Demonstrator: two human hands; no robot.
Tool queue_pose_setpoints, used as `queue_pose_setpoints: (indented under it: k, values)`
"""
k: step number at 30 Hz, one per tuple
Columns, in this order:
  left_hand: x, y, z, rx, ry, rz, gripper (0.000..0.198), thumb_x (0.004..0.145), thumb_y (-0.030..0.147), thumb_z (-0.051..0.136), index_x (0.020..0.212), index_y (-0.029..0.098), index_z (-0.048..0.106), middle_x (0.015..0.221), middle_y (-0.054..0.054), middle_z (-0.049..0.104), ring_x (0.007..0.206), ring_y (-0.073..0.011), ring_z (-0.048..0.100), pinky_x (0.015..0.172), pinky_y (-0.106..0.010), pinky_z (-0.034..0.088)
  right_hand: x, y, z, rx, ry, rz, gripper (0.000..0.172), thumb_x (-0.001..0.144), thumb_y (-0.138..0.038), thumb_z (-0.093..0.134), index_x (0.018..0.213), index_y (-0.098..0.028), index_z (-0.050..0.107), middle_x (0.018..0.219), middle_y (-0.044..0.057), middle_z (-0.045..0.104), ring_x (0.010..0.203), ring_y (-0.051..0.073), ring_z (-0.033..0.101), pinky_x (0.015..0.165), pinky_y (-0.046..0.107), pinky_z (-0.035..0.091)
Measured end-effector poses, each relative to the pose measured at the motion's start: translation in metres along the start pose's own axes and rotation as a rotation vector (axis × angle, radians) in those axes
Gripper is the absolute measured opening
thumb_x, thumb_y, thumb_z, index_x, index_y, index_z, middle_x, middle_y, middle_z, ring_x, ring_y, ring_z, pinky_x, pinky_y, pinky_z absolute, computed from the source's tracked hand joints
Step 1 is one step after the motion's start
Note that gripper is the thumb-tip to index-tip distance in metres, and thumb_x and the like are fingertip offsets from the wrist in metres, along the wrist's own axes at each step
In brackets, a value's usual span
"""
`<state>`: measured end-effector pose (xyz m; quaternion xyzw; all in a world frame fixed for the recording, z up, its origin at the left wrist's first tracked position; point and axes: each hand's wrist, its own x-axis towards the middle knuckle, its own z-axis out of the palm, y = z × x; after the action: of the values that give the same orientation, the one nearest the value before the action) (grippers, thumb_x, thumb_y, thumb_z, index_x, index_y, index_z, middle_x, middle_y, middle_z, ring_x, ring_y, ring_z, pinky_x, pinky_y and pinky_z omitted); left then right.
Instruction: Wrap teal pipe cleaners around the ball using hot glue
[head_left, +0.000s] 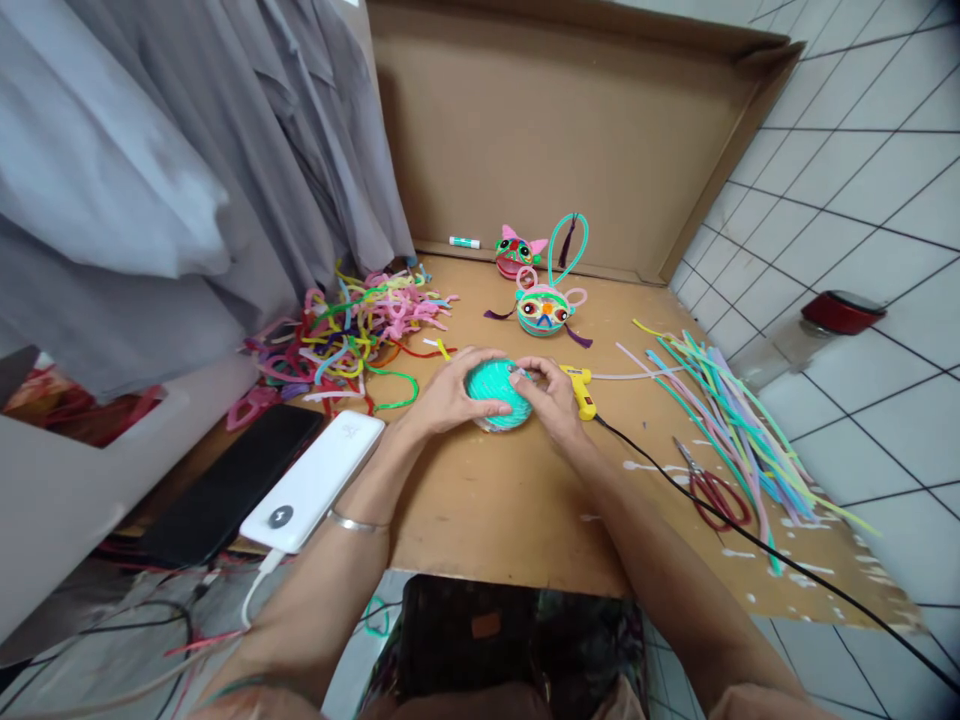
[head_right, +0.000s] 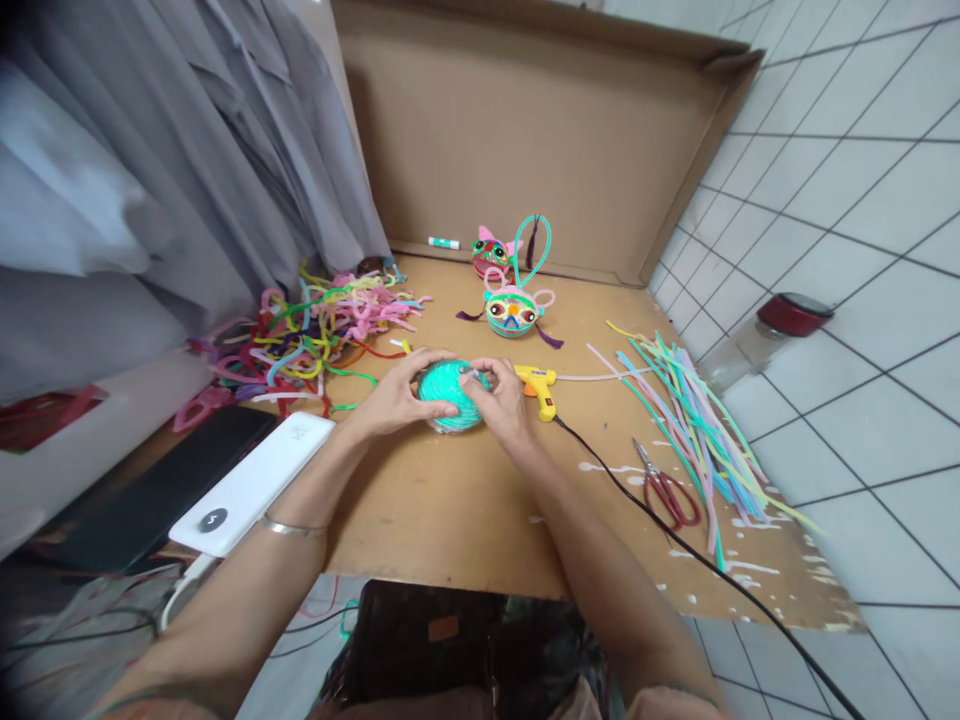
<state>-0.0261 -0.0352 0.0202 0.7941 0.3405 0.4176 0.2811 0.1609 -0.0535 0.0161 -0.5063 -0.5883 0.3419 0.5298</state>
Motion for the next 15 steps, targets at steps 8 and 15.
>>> queue_pose_setpoints:
  k: [8, 15]
  values:
    - [-0.001, 0.006, -0.002, 0.004, -0.117, -0.001, 0.063, 0.072, 0.051, 0.075, 0.126, 0.021, 0.061, 0.129, -0.012, 0.056, 0.125, -0.0299, 0.054, 0.11, -0.045, 0.043, -0.005, -0.009, 0.004, -0.046, 0.072, 0.0, 0.036, 0.065, -0.05, 0.066, 0.086, -0.022, 0.065, 0.094, 0.006, 0.065, 0.084, 0.02, 0.057, 0.081, 0.037, 0.049]
    - [0.0, 0.001, 0.009, -0.006, -0.028, 0.005, 0.069, 0.058, 0.045, 0.086, 0.119, 0.022, 0.063, 0.126, -0.012, 0.057, 0.123, -0.0304, 0.056, 0.11, -0.047, 0.043, -0.005, -0.007, 0.004, -0.043, 0.072, 0.007, 0.038, 0.066, -0.054, 0.066, 0.086, -0.021, 0.064, 0.092, 0.006, 0.063, 0.081, 0.02, 0.057, 0.079, 0.037, 0.049]
